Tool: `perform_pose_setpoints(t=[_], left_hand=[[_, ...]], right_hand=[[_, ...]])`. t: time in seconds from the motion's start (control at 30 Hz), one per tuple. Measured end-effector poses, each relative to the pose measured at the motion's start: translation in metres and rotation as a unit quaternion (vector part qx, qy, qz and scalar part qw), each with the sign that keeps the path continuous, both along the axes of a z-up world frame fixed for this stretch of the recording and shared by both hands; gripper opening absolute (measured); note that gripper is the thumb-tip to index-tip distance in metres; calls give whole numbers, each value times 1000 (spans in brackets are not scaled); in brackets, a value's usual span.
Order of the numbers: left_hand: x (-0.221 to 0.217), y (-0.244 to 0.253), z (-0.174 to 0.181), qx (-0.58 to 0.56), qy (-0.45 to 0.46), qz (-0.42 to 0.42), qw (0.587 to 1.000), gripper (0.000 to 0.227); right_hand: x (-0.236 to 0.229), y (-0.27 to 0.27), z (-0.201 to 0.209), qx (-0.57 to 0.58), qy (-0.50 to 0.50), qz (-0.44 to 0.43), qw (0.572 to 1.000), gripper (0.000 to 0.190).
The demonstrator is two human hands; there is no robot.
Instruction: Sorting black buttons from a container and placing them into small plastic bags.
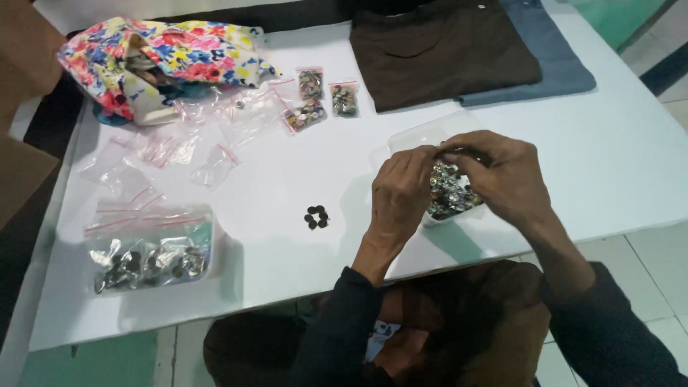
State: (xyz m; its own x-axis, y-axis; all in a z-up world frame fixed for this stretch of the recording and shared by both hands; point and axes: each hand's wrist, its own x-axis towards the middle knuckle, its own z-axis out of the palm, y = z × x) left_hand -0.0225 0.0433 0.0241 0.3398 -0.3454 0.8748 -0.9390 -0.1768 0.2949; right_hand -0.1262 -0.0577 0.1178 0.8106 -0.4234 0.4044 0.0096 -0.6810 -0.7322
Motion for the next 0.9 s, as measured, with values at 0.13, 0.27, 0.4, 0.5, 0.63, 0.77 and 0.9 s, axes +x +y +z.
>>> perform_pose_setpoints(t=[0.13,0.27,0.4,0.5,0.63,0.77,0.9], left_hand=[[-16,75,13,-37,15,0,999,8],[-8,147,-31,-53,122,51,990,12],[7,192,-70,-21,199,112,973,14],[16,199,-65,3,233,76,970,11],[25,194,-85,63,303,88,947,12],[24,192,-81,56,320,110,939,15],[17,197,-65,39,345,94,933,22]], right_hand=[[-7,66,-15,-49,-100,-21,994,28],[7,116,-65,5,-130,4,991,26],[38,139,-133,3,-120,49,992,22],[55,144,-152,-64,-84,46,993,24],[64,146,-162,-97,-52,56,992,19],[66,151,-164,-84,-50,21,995,17],[65,151,-162,-57,-43,4,997,22]])
